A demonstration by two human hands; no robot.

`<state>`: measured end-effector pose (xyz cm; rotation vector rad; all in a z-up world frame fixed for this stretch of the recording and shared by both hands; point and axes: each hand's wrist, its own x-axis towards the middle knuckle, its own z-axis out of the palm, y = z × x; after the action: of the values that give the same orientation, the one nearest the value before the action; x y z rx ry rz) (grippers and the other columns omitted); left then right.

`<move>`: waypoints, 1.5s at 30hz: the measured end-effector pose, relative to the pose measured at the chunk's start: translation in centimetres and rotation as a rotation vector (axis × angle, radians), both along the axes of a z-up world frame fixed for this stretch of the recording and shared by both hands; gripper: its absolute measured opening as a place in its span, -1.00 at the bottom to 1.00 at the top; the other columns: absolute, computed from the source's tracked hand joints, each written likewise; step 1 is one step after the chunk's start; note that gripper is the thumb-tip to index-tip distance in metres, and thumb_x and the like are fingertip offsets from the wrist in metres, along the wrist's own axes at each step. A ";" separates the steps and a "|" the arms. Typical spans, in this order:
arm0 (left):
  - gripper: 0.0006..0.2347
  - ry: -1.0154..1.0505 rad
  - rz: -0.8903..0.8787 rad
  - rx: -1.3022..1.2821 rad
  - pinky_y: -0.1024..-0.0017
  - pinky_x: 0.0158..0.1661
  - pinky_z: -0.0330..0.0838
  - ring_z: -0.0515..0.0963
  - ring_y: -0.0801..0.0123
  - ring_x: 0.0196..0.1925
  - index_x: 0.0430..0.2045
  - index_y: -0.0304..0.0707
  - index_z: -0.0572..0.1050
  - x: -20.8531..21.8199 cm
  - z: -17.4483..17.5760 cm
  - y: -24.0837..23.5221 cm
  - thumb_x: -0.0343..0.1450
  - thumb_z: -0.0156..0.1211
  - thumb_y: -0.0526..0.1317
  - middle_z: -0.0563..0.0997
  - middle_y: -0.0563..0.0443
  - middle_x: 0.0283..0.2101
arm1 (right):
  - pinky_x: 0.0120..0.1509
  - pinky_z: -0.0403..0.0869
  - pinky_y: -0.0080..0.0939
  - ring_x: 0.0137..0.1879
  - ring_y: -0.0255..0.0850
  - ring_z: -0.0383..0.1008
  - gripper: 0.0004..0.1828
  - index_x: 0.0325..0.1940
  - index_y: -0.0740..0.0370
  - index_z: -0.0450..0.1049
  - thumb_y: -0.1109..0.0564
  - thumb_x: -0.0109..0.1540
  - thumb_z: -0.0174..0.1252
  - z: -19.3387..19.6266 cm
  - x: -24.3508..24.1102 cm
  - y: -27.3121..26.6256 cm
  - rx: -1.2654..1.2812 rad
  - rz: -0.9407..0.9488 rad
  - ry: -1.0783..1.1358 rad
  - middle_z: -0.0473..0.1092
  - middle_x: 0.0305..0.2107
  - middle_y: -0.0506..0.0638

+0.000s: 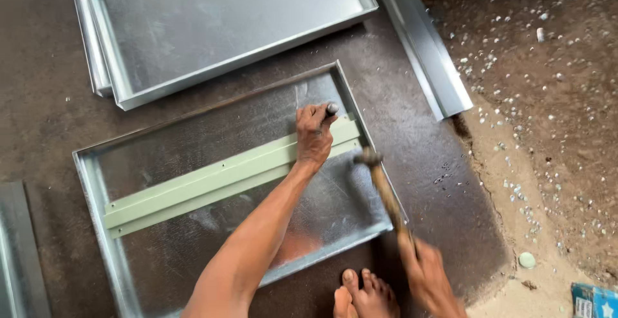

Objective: The person places a metal support strip into a rectangular metal tray and hammers a small metal pin into pre-drilled holes to secure the strip, repeating this process for multiple trays.

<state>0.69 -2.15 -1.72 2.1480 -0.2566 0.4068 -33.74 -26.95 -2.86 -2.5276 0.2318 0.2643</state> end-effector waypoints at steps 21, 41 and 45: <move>-0.73 0.482 0.310 0.347 0.26 -0.49 0.51 0.61 0.18 -0.57 -0.28 -0.19 0.51 -29.1 5.8 17.5 0.46 -0.13 -0.06 0.63 -0.04 -0.53 | -0.16 0.56 -0.12 -0.06 -0.05 0.55 -0.63 0.06 0.17 0.60 -0.07 0.27 0.23 5.4 9.8 -7.7 0.066 -0.290 -0.300 0.52 -0.01 0.20; -0.66 0.413 0.041 0.231 0.39 -0.61 0.37 0.47 0.35 -0.63 -0.22 -0.25 0.43 -14.2 34.2 16.7 0.29 0.42 -0.09 0.43 0.05 -0.59 | 0.15 0.43 0.19 0.08 0.28 0.46 -0.54 0.12 0.33 0.39 0.13 0.18 0.25 6.1 25.1 24.8 0.096 0.696 -0.423 0.44 -0.04 0.32; -0.72 0.563 0.058 0.041 0.32 -0.55 0.42 0.49 0.34 -0.55 -0.39 -0.27 0.44 -16.2 31.8 17.1 0.26 0.41 -0.13 0.45 0.03 -0.55 | 0.13 0.47 0.13 0.04 0.24 0.47 -0.51 0.14 0.37 0.40 0.13 0.16 0.24 7.9 22.1 22.0 0.129 0.728 -0.317 0.43 -0.03 0.34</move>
<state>-15.54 14.98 30.06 2.2164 0.1183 -0.1795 -11.63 -4.96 5.04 -2.3831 -0.8125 0.1412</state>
